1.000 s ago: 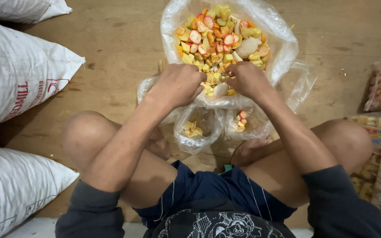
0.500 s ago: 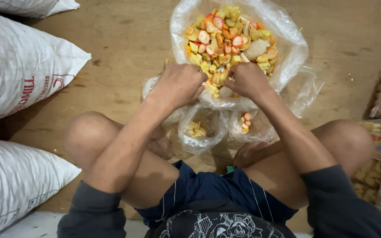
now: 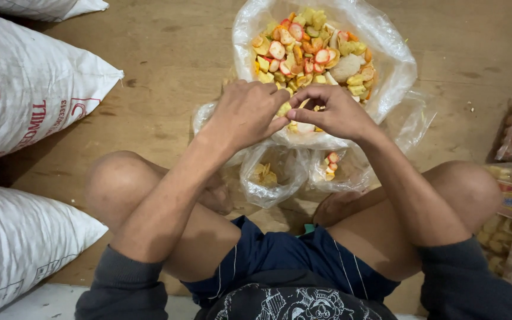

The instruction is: A person is sitting on the floor and manually sorting crackers or chips from a large plastic bag into smaller ones.

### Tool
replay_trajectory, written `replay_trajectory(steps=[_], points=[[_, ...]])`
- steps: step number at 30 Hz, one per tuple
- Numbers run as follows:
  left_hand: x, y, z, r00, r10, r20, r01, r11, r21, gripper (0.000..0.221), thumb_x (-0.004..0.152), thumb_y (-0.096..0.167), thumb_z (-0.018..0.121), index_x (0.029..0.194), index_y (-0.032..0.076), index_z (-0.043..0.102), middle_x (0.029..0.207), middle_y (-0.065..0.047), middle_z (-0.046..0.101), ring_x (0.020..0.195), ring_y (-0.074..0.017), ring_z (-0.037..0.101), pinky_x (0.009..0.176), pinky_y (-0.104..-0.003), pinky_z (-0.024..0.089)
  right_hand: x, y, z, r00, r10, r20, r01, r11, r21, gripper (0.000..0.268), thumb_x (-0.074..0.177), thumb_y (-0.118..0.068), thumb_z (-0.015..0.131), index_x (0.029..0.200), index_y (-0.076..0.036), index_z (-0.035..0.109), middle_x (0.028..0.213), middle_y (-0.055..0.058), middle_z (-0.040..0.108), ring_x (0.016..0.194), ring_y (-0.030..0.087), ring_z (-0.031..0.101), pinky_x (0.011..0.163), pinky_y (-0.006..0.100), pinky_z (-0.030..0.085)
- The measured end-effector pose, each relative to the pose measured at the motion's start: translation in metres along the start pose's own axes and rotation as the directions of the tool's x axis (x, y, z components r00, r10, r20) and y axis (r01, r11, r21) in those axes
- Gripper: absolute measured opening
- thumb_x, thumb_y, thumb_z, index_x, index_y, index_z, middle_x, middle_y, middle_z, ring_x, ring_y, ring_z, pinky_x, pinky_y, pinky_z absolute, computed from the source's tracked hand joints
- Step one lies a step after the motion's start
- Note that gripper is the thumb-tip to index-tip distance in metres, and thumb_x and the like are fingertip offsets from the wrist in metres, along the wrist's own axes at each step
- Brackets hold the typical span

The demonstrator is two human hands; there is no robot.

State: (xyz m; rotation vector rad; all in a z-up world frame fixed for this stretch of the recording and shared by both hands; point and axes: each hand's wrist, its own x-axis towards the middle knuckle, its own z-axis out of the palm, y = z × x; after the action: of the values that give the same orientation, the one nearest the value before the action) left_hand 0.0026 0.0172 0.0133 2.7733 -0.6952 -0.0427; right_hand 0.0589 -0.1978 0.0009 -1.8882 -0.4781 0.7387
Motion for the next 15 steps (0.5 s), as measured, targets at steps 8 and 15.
replay_trajectory(steps=[8, 15], points=[[-0.023, -0.024, 0.018, 0.962, -0.164, 0.217, 0.151, 0.986, 0.075, 0.037, 0.08, 0.047, 0.078, 0.096, 0.014, 0.076, 0.081, -0.011, 0.073, 0.08, -0.0366, 0.076, 0.067, -0.051, 0.06, 0.021, 0.049, -0.009, 0.995, 0.001, -0.097, -0.042, 0.904, -0.426, 0.025, 0.092, -0.027, 0.077, 0.11, -0.01, 0.077, 0.099, 0.013, 0.074, 0.083, 0.027, 0.073, 0.072, 0.038, 0.057], [-0.03, -0.056, 0.073, 0.83, -0.395, 0.394, 0.35, 0.918, 0.185, 0.02, 0.076, 0.025, 0.08, 0.09, 0.009, 0.08, 0.078, -0.014, 0.076, 0.081, -0.0363, 0.077, 0.064, -0.055, 0.06, 0.051, 0.119, 0.006, 0.974, 0.22, -0.059, -0.19, 0.646, -0.74, 0.042, 0.087, -0.037, 0.07, 0.127, -0.027, 0.069, 0.108, 0.002, 0.076, 0.107, 0.029, 0.071, 0.088, 0.05, 0.058]])
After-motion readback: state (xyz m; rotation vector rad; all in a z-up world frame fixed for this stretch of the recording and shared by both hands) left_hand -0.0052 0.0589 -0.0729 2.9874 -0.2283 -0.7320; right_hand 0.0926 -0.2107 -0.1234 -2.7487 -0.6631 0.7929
